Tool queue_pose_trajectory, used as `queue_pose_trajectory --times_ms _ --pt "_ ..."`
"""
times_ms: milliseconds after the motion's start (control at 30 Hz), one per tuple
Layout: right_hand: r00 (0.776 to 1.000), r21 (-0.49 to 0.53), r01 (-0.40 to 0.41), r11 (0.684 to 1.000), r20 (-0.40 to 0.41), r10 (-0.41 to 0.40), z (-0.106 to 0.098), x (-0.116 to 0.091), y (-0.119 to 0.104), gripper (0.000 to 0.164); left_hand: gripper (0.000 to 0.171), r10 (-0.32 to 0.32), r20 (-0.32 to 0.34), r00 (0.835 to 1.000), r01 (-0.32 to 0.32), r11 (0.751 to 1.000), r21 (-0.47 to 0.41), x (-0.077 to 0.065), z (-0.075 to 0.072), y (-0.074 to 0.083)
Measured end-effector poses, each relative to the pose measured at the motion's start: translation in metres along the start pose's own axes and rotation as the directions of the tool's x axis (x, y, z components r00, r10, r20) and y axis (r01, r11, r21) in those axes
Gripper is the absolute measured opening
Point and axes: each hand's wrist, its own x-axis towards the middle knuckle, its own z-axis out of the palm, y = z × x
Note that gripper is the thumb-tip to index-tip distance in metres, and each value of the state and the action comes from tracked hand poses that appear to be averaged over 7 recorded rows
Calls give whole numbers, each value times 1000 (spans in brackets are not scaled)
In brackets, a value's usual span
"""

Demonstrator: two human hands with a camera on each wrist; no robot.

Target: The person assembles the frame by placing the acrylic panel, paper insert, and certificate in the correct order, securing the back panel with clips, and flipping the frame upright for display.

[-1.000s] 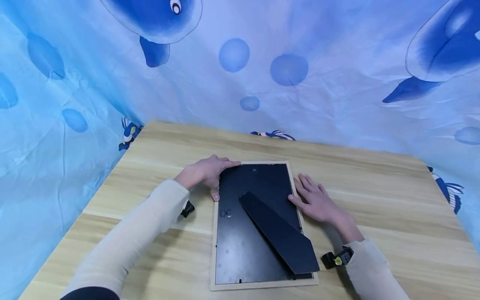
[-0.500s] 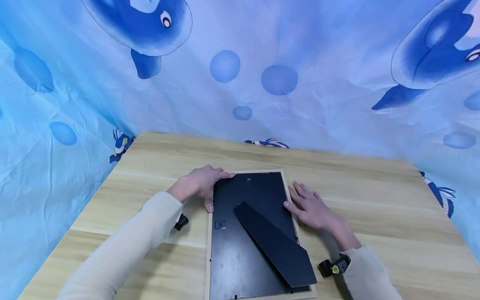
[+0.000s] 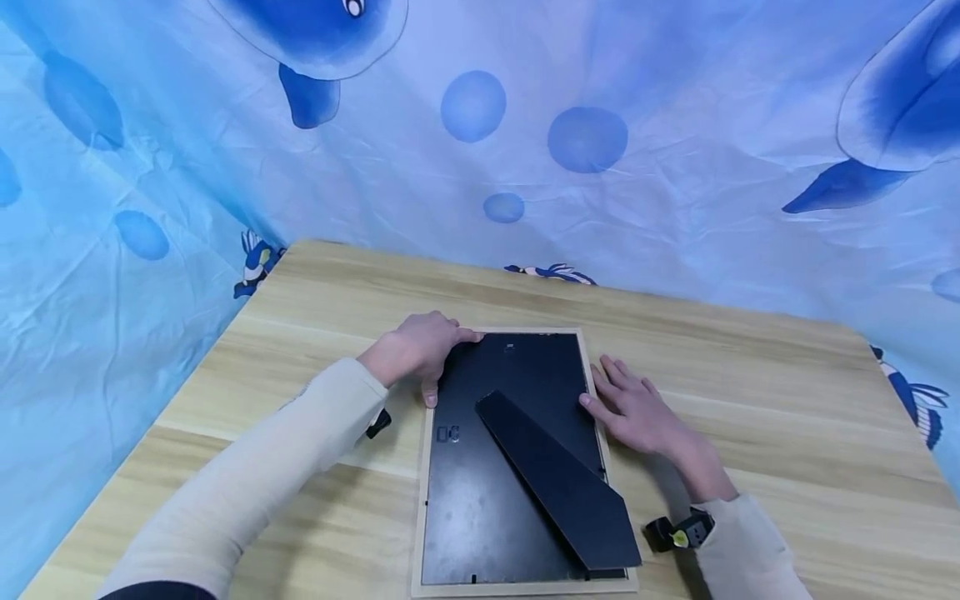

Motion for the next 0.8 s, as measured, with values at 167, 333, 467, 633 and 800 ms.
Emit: queue_pose_trajectory --times_ms 167,333,467,633,800 --pt "1000 -1 11 1000 12 -11 -1 8 -3 72 120 -7 6 1000 7 1000 -13 -3 -2 -5" --pt "998 -13 26 1000 55 -25 -2 11 -6 73 123 -37 50 998 42 995 -89 -7 3 -12" --pt "997 -37 10 999 72 -8 -19 5 -4 72 119 9 8 1000 -8 991 -134 -5 -4 -9" --pt "994 -58 -39 998 101 45 -44 -4 0 73 97 148 -92 985 -151 988 -29 -16 -19 -2" --pt "991 -58 -43 997 125 50 -53 -2 2 70 73 245 -183 952 -268 957 -111 -55 -11 -14"
